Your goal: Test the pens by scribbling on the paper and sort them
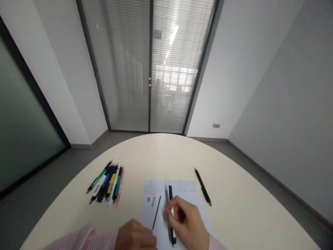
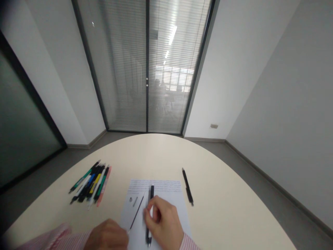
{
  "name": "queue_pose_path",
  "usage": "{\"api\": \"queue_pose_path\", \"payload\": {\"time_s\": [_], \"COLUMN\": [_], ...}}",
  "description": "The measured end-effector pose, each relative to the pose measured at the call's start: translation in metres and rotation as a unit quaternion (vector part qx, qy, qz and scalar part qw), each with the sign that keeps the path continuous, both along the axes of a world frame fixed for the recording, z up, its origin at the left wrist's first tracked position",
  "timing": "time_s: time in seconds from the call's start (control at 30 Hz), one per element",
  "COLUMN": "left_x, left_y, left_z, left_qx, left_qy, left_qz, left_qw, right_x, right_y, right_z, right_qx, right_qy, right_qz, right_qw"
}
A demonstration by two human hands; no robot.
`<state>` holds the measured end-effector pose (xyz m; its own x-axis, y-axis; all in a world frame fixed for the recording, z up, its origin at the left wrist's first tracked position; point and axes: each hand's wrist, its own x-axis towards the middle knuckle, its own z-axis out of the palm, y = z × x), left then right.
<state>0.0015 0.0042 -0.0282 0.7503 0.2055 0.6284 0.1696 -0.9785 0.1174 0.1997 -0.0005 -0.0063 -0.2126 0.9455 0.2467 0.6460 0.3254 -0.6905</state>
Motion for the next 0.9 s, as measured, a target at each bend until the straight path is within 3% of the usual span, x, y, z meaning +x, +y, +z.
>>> {"api": "queue_pose_path", "payload": {"time_s": [0.03, 0.1, 0.17, 0.33, 0.67, 0.8, 0.9], "left_x": [0.001, 0.001, -0.003, -0.006, -0.003, -0.001, -0.003], "left_y": [0.002, 0.007, 0.013, 0.019, 0.016, 0.013, 0.008], "left_z": [0.010, 0.026, 0.034, 0.028, 0.027, 0.030, 0.033], "left_qx": [0.000, -0.001, 0.052, 0.116, 0.130, 0.118, 0.060], "left_qy": [-0.001, -0.027, 0.022, 0.071, 0.089, 0.082, 0.006], "left_qz": [0.015, 0.113, 0.122, 0.065, 0.012, 0.000, -0.018], "left_qw": [1.000, 0.993, 0.991, 0.989, 0.987, 0.990, 0.998], "right_x": [0.001, 0.002, 0.003, 0.003, 0.005, 0.008, 0.009], "right_y": [0.000, 0.000, -0.001, 0.001, 0.003, 0.004, 0.004], "right_z": [-0.001, -0.002, -0.004, -0.002, -0.005, -0.008, -0.007], "right_qx": [0.005, 0.014, 0.023, 0.048, 0.042, 0.049, 0.066], "right_qy": [0.026, 0.080, 0.126, 0.206, 0.247, 0.231, 0.206], "right_qz": [0.000, -0.001, -0.004, -0.043, -0.064, -0.056, -0.046], "right_qw": [1.000, 0.997, 0.992, 0.976, 0.966, 0.970, 0.975]}}
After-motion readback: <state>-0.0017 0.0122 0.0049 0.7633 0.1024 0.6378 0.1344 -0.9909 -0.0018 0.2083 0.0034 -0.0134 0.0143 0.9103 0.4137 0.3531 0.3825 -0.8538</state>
